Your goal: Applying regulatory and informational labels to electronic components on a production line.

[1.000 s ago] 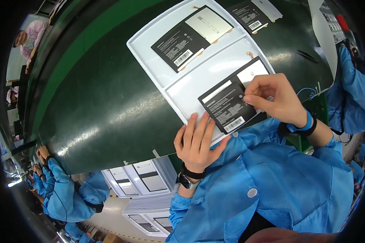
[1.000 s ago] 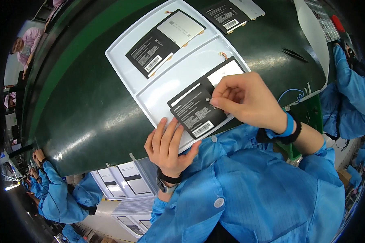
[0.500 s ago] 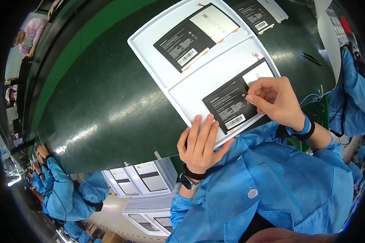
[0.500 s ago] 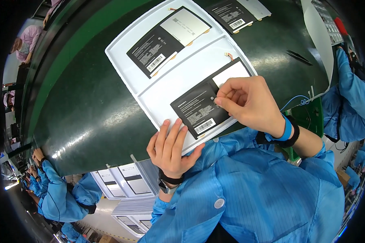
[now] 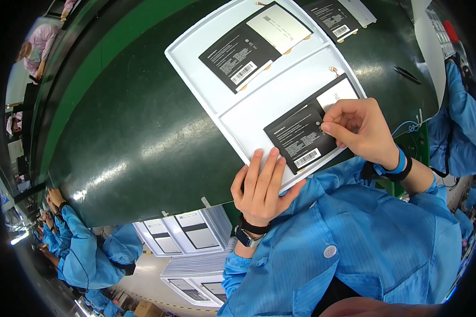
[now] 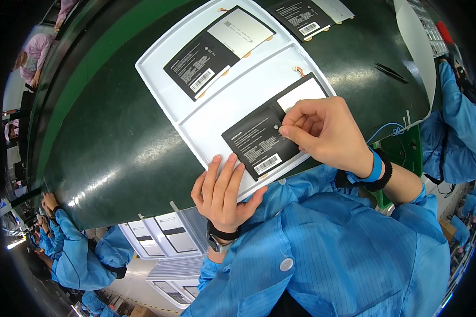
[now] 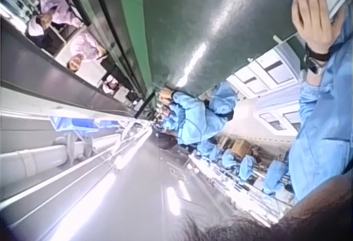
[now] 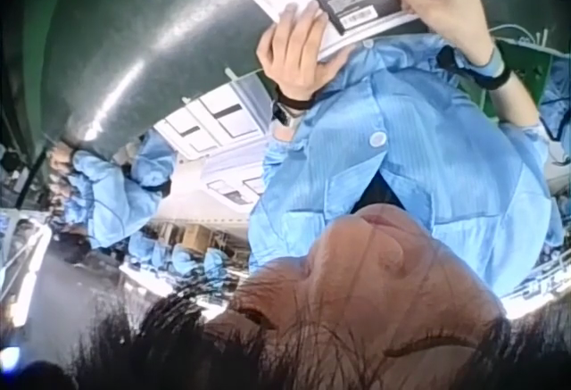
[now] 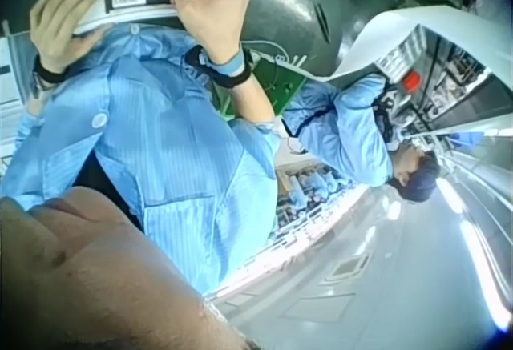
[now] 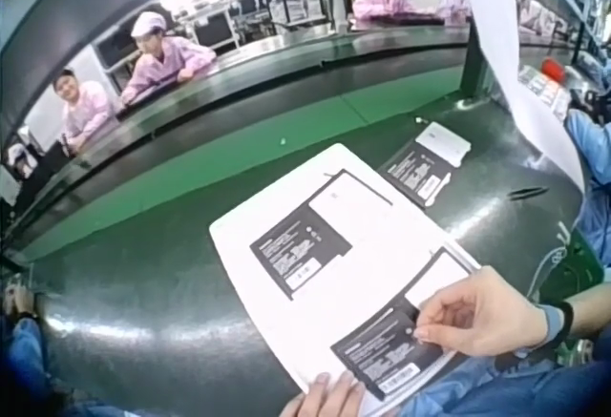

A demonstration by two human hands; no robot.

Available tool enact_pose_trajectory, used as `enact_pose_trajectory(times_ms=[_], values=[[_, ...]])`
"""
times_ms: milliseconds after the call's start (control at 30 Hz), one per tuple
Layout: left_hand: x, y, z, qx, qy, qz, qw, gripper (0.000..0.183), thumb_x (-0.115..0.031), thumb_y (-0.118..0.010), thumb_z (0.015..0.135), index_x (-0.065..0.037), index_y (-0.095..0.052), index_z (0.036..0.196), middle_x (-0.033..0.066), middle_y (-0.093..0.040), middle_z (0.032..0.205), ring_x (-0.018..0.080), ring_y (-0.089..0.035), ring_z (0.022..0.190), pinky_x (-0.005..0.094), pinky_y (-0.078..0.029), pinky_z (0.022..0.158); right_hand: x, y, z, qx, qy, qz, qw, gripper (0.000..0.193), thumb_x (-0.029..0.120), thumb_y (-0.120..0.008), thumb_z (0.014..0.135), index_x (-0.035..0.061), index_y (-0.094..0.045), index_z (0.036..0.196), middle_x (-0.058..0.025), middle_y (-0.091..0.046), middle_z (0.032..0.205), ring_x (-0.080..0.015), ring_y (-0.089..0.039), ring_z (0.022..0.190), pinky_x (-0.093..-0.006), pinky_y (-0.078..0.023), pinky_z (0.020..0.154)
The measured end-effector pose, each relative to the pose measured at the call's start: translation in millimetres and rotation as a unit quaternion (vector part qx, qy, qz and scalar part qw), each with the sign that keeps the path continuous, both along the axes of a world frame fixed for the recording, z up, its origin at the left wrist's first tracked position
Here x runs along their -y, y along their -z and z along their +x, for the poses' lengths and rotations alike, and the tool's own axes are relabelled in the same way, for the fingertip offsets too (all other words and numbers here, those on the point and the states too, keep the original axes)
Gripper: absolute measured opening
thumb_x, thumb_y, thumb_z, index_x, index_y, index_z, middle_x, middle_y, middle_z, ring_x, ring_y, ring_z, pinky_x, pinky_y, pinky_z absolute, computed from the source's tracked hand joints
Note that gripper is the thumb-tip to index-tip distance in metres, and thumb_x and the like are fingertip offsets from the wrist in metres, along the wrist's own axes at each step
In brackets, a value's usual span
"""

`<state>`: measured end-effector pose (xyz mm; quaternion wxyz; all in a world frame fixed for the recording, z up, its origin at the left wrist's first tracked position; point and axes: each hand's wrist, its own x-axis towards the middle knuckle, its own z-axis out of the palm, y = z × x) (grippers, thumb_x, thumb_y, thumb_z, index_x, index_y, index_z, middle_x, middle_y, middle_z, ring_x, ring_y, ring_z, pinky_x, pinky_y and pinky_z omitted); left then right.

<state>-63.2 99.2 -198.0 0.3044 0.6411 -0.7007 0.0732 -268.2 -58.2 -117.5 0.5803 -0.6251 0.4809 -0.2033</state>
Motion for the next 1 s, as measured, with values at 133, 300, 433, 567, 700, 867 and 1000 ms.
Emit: enact_pose_trajectory(times_ms=[133,300,433,567,700,867,1000], values=[[-1,0,0,0.002,0.002,0.006,1.0,0.052,-0.056,-0.078,0.086,-0.012,-0.078,0.114,0.0043,-0.076,0.126,0.0253,-0.064,0.129,0.0392,-0.039,0.107,0,2,-1,-0.007,0.006,-0.012,1.0,0.009,0.004,-0.076,0.092,-0.0038,-0.072,0.089,-0.0018,-0.069,0.071,-0.0012,-0.06,0.059,-0.0174,-0.047,0.052],[-1,-1,0,-0.003,0.001,0.008,1.0,0.053,-0.056,-0.079,0.085,-0.012,-0.078,0.115,0.0045,-0.076,0.127,0.0254,-0.064,0.13,0.0395,-0.039,0.107,-1,3,0,-0.01,0.006,-0.018,1.0,0.01,0.004,-0.076,0.092,-0.004,-0.072,0.088,-0.0012,-0.069,0.07,-0.0008,-0.059,0.058,-0.0174,-0.045,0.052],[1,-2,0,-0.006,0.004,0.01,1.0,0.053,-0.055,-0.079,0.085,-0.012,-0.078,0.116,0.0045,-0.076,0.127,0.0256,-0.064,0.13,0.0395,-0.039,0.107,-1,3,0,-0.011,0.013,-0.019,1.0,0.01,0.004,-0.076,0.092,-0.004,-0.072,0.087,-0.0003,-0.068,0.069,-0.0002,-0.058,0.058,-0.0173,-0.044,0.051],[0,-3,1,-0.006,0.004,0.011,1.0,0.054,-0.055,-0.08,0.085,-0.011,-0.078,0.116,0.0044,-0.076,0.127,0.0256,-0.064,0.13,0.0392,-0.04,0.107,-1,3,1,-0.01,0.015,-0.019,1.0,0.01,0.004,-0.076,0.091,-0.0038,-0.072,0.087,0.0,-0.068,0.069,0.0001,-0.058,0.058,-0.0173,-0.044,0.05],[0,-3,0,-0.01,0.002,0.02,1.0,0.054,-0.056,-0.079,0.085,-0.014,-0.078,0.119,0.0042,-0.075,0.129,0.0256,-0.063,0.13,0.0402,-0.039,0.107,-2,2,1,-0.018,0.012,-0.028,0.999,0.009,0.004,-0.077,0.091,-0.0035,-0.072,0.087,0.0,-0.067,0.068,0.0001,-0.057,0.057,-0.0174,-0.044,0.05],[-1,-10,-2,0.015,0.004,0.052,0.999,0.051,-0.057,-0.077,0.086,-0.023,-0.078,0.123,0.0034,-0.071,0.134,0.0265,-0.06,0.132,0.0427,-0.039,0.109,-2,4,0,-0.022,0.008,-0.045,0.999,0.009,0.004,-0.077,0.09,-0.0035,-0.073,0.087,-0.0008,-0.068,0.068,-0.0005,-0.058,0.057,-0.0175,-0.045,0.051],[-4,-18,-6,0.003,0.009,0.045,0.999,0.04,-0.047,-0.08,0.086,-0.026,-0.08,0.12,0.0024,-0.07,0.135,0.0274,-0.058,0.132,0.0442,-0.038,0.111,-1,1,2,-0.03,-0.001,-0.066,0.997,0.009,0.004,-0.077,0.089,-0.0037,-0.073,0.086,-0.0026,-0.069,0.068,-0.0027,-0.06,0.057,-0.0193,-0.048,0.052]])
